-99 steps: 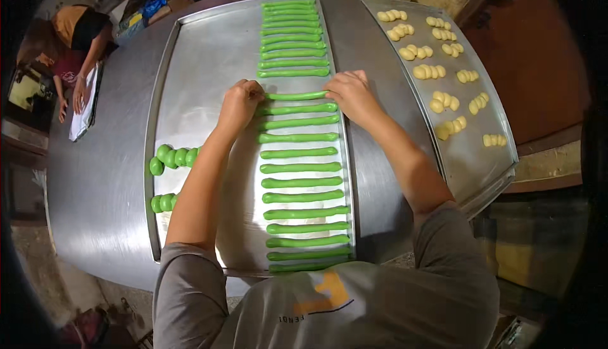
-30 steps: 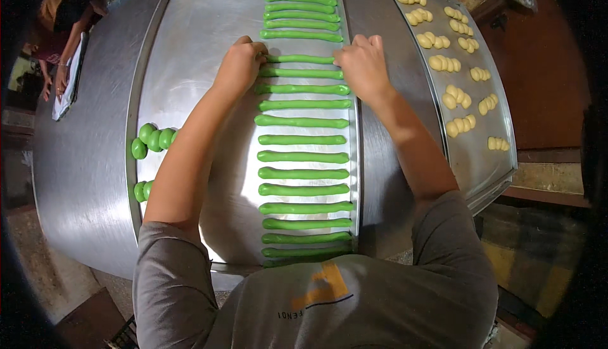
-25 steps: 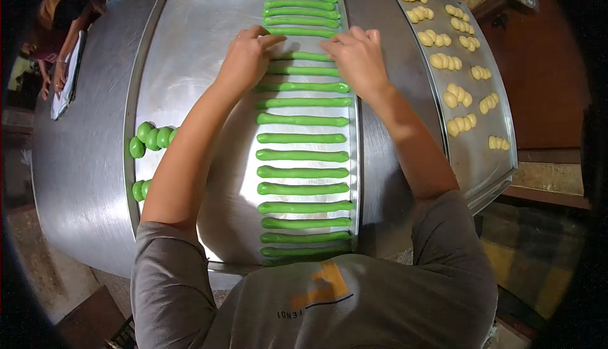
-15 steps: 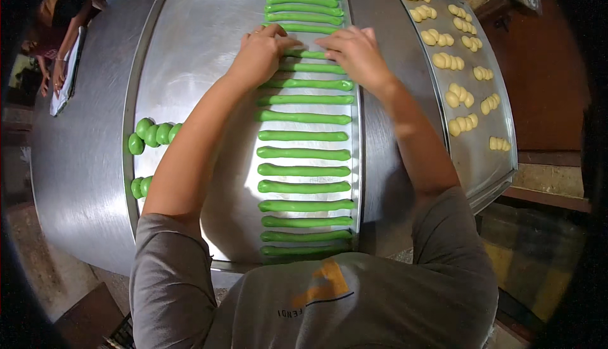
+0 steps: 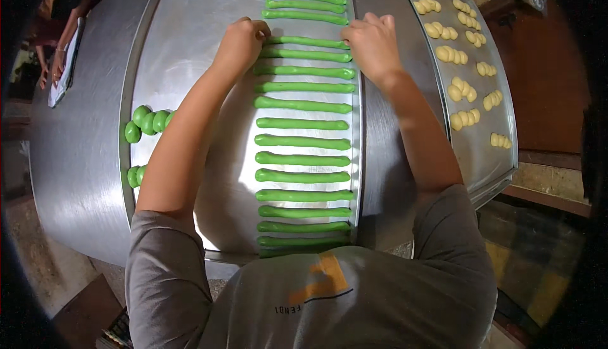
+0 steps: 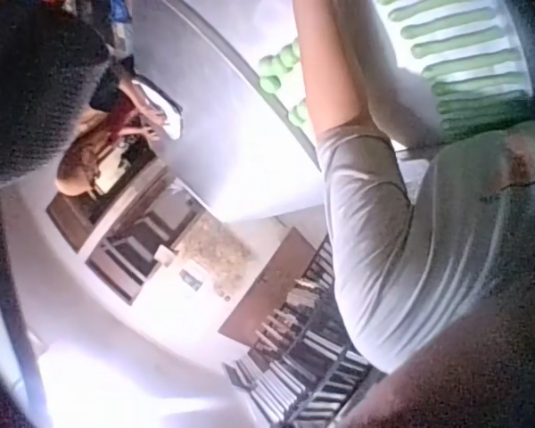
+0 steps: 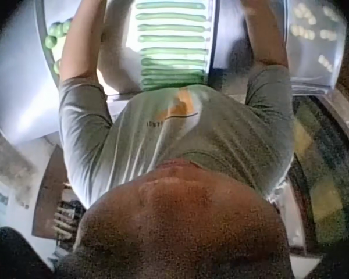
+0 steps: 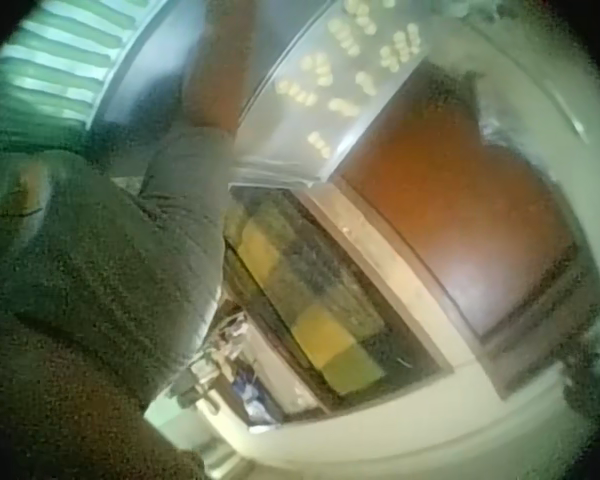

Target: The person rolls pieces of green dough into long strips on a metal table by hand and arranges the strips in rows on a baking tray.

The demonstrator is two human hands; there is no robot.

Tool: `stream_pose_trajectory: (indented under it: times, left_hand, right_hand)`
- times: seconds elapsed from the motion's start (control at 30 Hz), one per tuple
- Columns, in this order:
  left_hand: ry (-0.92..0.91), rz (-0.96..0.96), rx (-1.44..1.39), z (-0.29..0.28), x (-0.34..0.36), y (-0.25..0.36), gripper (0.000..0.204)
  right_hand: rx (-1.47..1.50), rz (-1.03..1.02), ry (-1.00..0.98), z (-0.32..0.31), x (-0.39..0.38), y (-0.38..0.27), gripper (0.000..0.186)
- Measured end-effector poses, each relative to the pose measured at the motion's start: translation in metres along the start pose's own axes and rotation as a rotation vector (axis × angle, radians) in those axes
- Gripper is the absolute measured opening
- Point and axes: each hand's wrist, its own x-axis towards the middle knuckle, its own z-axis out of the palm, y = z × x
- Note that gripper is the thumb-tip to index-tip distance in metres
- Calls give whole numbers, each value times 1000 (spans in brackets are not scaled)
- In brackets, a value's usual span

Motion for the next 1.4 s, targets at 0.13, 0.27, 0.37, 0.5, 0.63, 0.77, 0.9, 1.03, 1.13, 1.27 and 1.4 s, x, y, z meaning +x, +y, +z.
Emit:
stream_pose_trajectory:
  times: [0.13,0.27,0.37,0.5,0.63,0.77,0.9,1.03,1.13,1.27,1.4]
  left_hand:
    - [30,13,55,-2,-5,0,19]
    - [-20,120,-95,-33,-28,23,16]
    - [-183,201,-124,-49,-61,38,13]
    - [-258,237,-127,-46,-92,41,13]
    - [-251,144,-153,-43,-102,42,14]
    - [-178,199,-180,-51,-120,53,16]
    - [-61,127,-144,-43,-128,50,18]
    - [-31,23,-177,-34,-119,36,19]
    - [-121,21,-262,-29,-113,35,18]
    - [-68,-5,-264,-28,-119,40,16]
    - [16,-13,-194,-29,-122,41,17]
  right_hand:
    - [-126,47,-151,-9,5,-8,13]
    - [120,59,-46,-25,-25,-20,12]
    - [317,-135,122,-34,-59,-36,11]
    - [258,-91,-23,-36,-79,-47,8]
    - [178,-62,84,-39,-81,-53,11]
    - [213,-125,39,-51,-91,-66,11]
    - [220,-118,25,-48,-100,-69,8]
    - [229,-166,16,-54,-98,-77,7]
    - [144,-171,52,-49,-99,-70,6]
    - [100,-181,92,-54,-100,-70,5]
    - [145,-125,-3,-61,-95,-65,7]
